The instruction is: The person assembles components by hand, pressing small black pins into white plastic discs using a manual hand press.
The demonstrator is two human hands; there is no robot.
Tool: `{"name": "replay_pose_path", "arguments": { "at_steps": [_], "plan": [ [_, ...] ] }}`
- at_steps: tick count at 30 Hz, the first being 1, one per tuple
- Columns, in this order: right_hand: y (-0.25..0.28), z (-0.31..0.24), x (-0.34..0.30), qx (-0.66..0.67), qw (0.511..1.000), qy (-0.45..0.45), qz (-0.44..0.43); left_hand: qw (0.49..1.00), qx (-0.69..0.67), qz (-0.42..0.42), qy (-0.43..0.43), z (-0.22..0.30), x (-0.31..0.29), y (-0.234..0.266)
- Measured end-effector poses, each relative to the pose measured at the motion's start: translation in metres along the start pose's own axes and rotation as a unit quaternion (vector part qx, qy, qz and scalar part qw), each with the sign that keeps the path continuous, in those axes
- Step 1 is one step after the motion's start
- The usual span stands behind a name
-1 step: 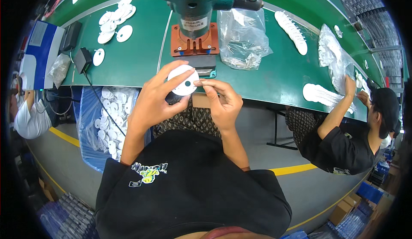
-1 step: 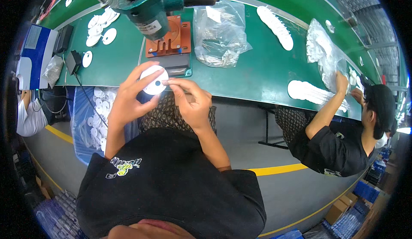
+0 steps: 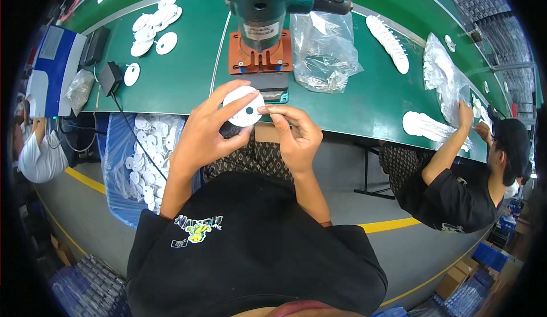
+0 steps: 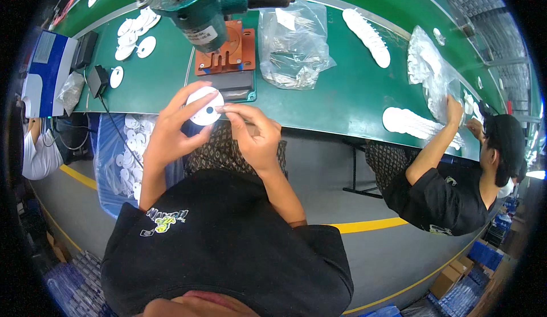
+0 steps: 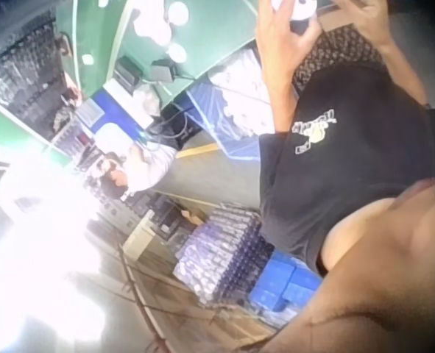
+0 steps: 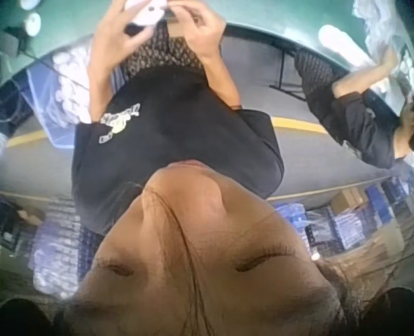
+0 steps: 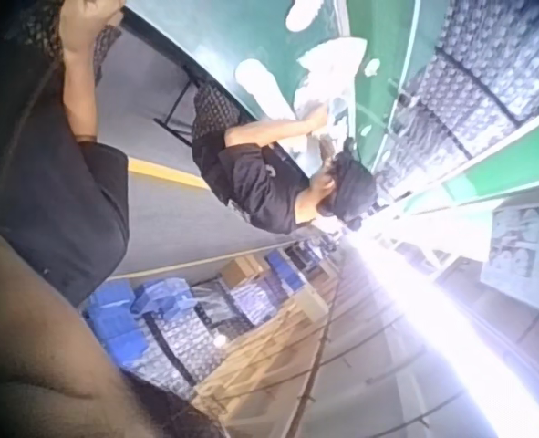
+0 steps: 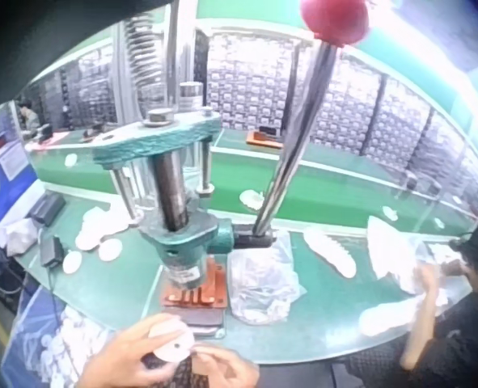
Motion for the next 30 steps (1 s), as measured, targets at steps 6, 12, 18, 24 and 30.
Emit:
{"name": "replay_pose_path", "arguments": {
  "at_steps": [6, 12, 18, 24, 30],
  "plan": [
    [-0.009, 0.009, 0.001, -0.018, 0.999, -0.017, -0.032, 0.999, -0.022, -0.019, 0.046, -0.009, -0.009, 0.003],
    [-0.021, -0.004, 0.012, -0.158, 0.981, 0.095, -0.055, 0.999, -0.023, -0.012, 0.044, -0.020, -0.011, 0.000],
    [-0.031, -0.030, 0.014, -0.232, 0.929, 0.281, -0.067, 0.999, -0.029, 0.004, -0.012, -0.011, 0.002, 0.001],
    [-0.020, -0.023, 0.019, -0.235, 0.947, 0.206, -0.074, 0.997, -0.047, -0.034, -0.050, -0.009, 0.013, -0.003],
    [-0.024, -0.033, 0.022, -0.235, 0.945, 0.209, -0.090, 0.989, -0.124, -0.020, -0.076, -0.014, 0.020, 0.005]
  ]
}}
Point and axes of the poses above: each hand's wrist, its own x-axis towards the middle knuckle, its own y-axis out of the back of the hand, z = x × y, the point moved 6 cm from there along x, towards the middle knuckle, and after that the axes turned 8 degrees about x, right-handed, at the moved point
